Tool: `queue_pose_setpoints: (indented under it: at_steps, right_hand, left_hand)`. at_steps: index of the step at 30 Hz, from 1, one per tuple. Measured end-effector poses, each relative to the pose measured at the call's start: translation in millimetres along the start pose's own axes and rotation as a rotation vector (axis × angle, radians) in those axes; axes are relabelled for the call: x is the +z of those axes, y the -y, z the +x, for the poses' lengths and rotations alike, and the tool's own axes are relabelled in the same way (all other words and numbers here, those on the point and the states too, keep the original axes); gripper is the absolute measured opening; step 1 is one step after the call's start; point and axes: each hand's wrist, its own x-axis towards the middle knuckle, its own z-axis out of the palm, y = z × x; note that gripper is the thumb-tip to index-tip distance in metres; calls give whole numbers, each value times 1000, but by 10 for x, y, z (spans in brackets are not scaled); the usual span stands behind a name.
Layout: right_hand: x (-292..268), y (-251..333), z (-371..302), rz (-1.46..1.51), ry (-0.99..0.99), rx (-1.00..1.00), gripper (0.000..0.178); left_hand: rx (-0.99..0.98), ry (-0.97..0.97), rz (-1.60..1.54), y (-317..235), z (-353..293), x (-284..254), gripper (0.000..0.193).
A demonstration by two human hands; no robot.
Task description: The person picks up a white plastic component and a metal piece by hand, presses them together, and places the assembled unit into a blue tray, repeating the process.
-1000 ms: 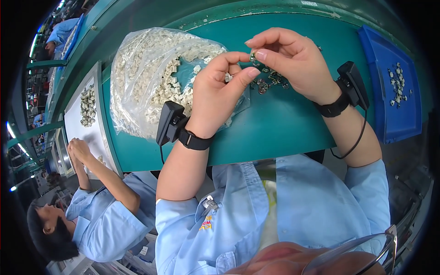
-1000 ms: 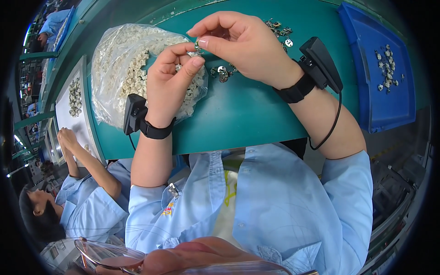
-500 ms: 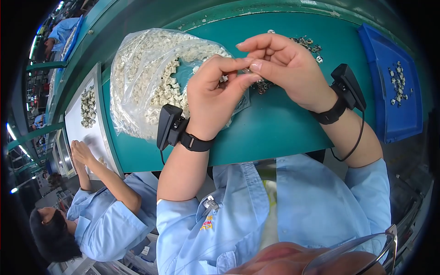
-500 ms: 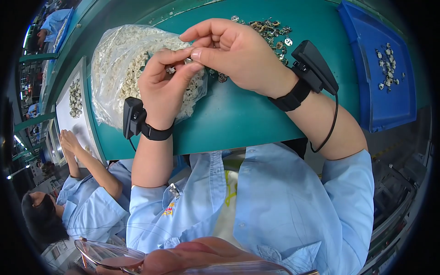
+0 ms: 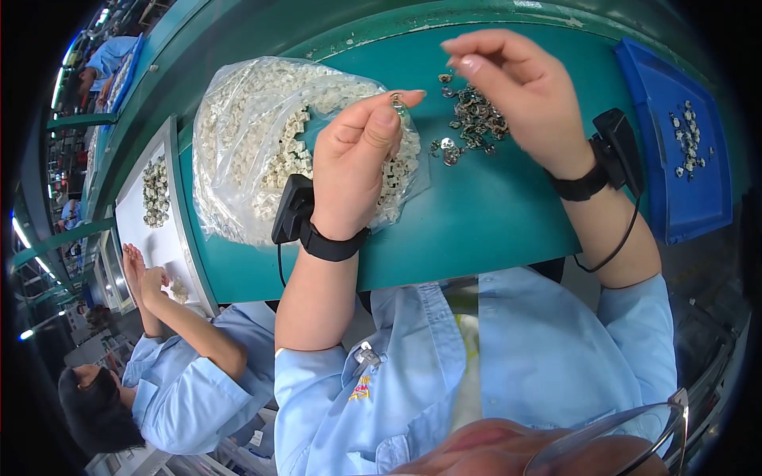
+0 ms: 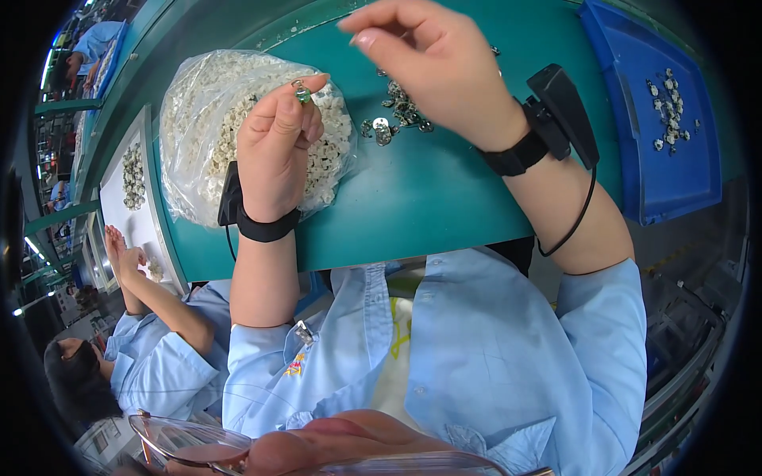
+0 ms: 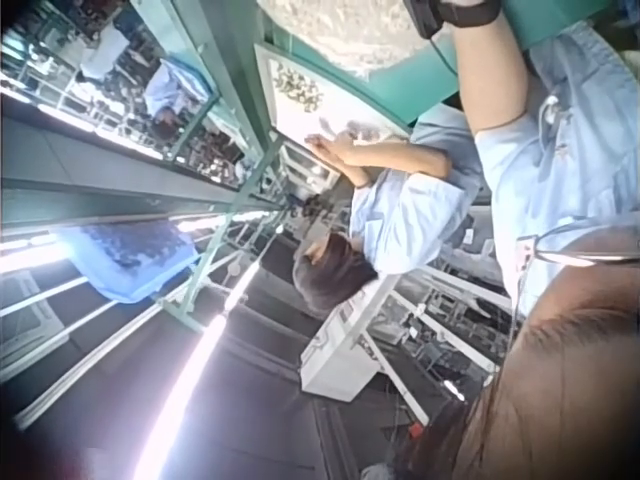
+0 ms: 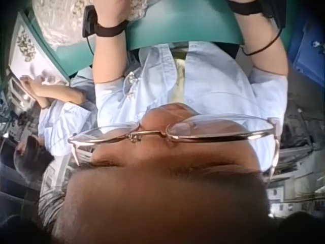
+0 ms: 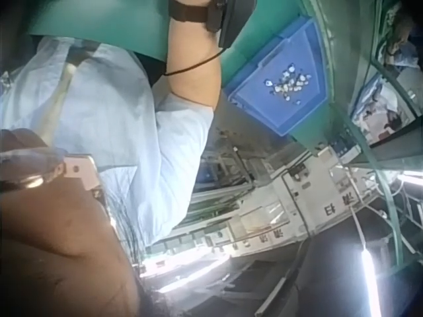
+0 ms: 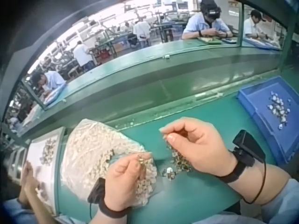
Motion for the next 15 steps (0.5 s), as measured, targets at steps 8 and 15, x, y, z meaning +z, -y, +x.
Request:
queue_pose_setpoints:
  at_steps: [8, 15]
  right_hand:
    - [-85, -61, 85, -71, 81, -18, 20]
    - [-275, -52, 200, -762, 110, -198, 20]
  left_hand:
    - [-58, -26, 198, -4, 8, 21, 25]
    - [-88, -74, 244, 5, 31, 28, 22]
